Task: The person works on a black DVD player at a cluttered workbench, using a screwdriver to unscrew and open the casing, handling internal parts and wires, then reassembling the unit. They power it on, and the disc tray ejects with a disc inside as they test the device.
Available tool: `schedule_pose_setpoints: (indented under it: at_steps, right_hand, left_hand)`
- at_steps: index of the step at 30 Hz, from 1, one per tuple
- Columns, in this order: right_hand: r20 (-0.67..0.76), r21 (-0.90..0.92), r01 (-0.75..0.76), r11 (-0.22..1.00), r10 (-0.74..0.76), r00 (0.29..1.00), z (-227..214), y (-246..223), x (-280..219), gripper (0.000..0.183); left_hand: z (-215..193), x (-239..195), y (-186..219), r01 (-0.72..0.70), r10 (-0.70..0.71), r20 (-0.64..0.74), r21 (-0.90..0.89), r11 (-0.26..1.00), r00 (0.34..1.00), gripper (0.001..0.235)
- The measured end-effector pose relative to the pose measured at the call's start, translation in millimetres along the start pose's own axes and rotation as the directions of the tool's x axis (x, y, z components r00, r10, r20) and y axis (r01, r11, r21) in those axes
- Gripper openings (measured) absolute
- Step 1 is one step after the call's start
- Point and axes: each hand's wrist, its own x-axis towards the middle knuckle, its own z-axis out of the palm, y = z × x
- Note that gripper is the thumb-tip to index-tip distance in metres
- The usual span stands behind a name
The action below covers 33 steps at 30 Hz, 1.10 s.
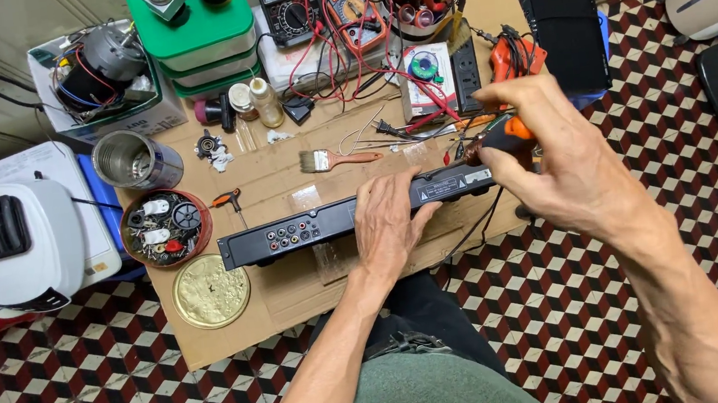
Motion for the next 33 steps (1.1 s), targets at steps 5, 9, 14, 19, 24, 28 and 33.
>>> schedule_pose_setpoints:
  at_steps: [5,9,14,19,24,28,33]
  right_hand:
    - [0.011,-0.191,-0.301,0.934,0.308,0.951,25.2,16.2,-8.5,0.045]
    - [-0.041,-0.052,-0.013,0.999,0.011,0.999,2.7,-9.7,14.5,0.051]
    - [-0.023,-0.088,-0.126,0.988,0.124,0.992,27.1,18.6,-5.5,0.039]
    - [-0.127,-0.186,-0.186,0.965,0.165,0.978,20.9,8.9,6.2,0.042]
    - [-0.027,-0.024,-0.253,0.967,0.252,0.967,23.5,7.1,2.1,0.034]
    - [-0.116,-0.214,-0.276,0.937,0.256,0.960,40.9,16.6,0.2,0.033]
    - [-0.055,0.050,0.046,0.998,-0.043,0.998,8.5,-6.9,19.0,0.044]
  left_hand:
    - [-1.4,0.8,1.8,-0.002,0.002,-0.006,0.003,1.000,1.000,0.060]
    - [-3.4,1.6,2.7,-0.001,0.001,-0.013,0.009,1.000,1.000,0.060]
    - [-2.7,2.5,2.1,-0.017,0.017,-0.019,0.008,1.000,1.000,0.058]
    - [-5.3,1.4,3.6,-0.040,0.040,-0.013,0.009,0.999,0.999,0.055]
    - [-7.6,3.5,4.5,-0.040,0.040,-0.004,0.017,0.999,0.999,0.052]
    - [-8.2,3.4,4.7,-0.053,0.053,-0.012,0.019,0.998,0.999,0.052]
    - [-7.4,3.4,4.4,-0.051,0.051,-0.020,0.015,0.999,0.999,0.051]
